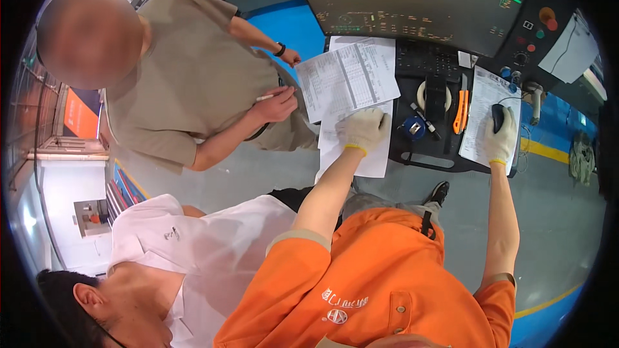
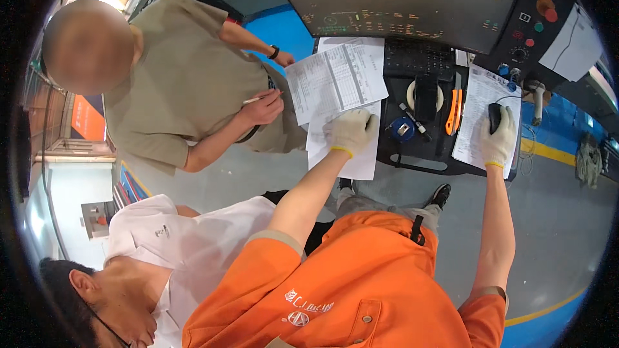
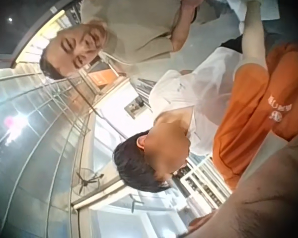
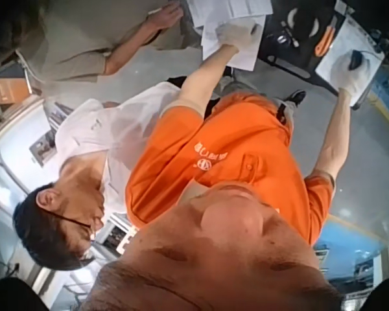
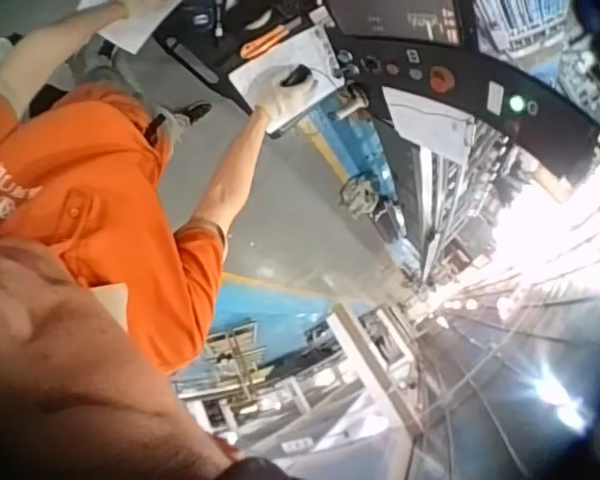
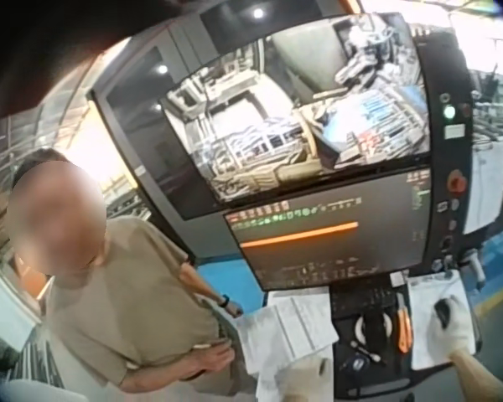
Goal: Operating a metal fabrication machine control panel and reviewing technical documents.
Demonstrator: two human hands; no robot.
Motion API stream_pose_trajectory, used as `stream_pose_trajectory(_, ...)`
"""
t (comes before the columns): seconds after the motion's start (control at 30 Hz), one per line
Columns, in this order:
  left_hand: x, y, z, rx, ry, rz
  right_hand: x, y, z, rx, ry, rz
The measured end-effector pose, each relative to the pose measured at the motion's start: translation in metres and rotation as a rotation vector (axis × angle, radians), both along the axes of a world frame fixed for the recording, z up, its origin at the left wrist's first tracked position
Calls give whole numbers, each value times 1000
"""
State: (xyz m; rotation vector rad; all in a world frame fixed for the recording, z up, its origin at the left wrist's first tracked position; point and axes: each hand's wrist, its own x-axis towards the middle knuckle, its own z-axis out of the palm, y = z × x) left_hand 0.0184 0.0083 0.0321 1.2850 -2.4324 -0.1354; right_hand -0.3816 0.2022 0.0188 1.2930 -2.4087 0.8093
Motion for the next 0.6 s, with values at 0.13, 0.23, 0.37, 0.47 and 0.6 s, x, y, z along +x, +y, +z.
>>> stream_pose_trajectory(0.13, -1, -1, 2, 12, 17, -10, 3, 2, 1, 26, -12, -15)
stream_pose_trajectory(0.23, 1, 0, 5, 33, 24, -18, 5, 1, 2, 33, -7, -17)
stream_pose_trajectory(0.37, 2, 1, 0, 69, -30, -1, 2, 4, -1, -9, 19, -1)
stream_pose_trajectory(0.47, 5, -2, -8, 15, 22, -35, 6, 0, 0, -19, 17, -20)
stream_pose_trajectory(0.6, 4, -3, -17, -48, 8, -53, 4, 3, 2, 4, 4, -33)
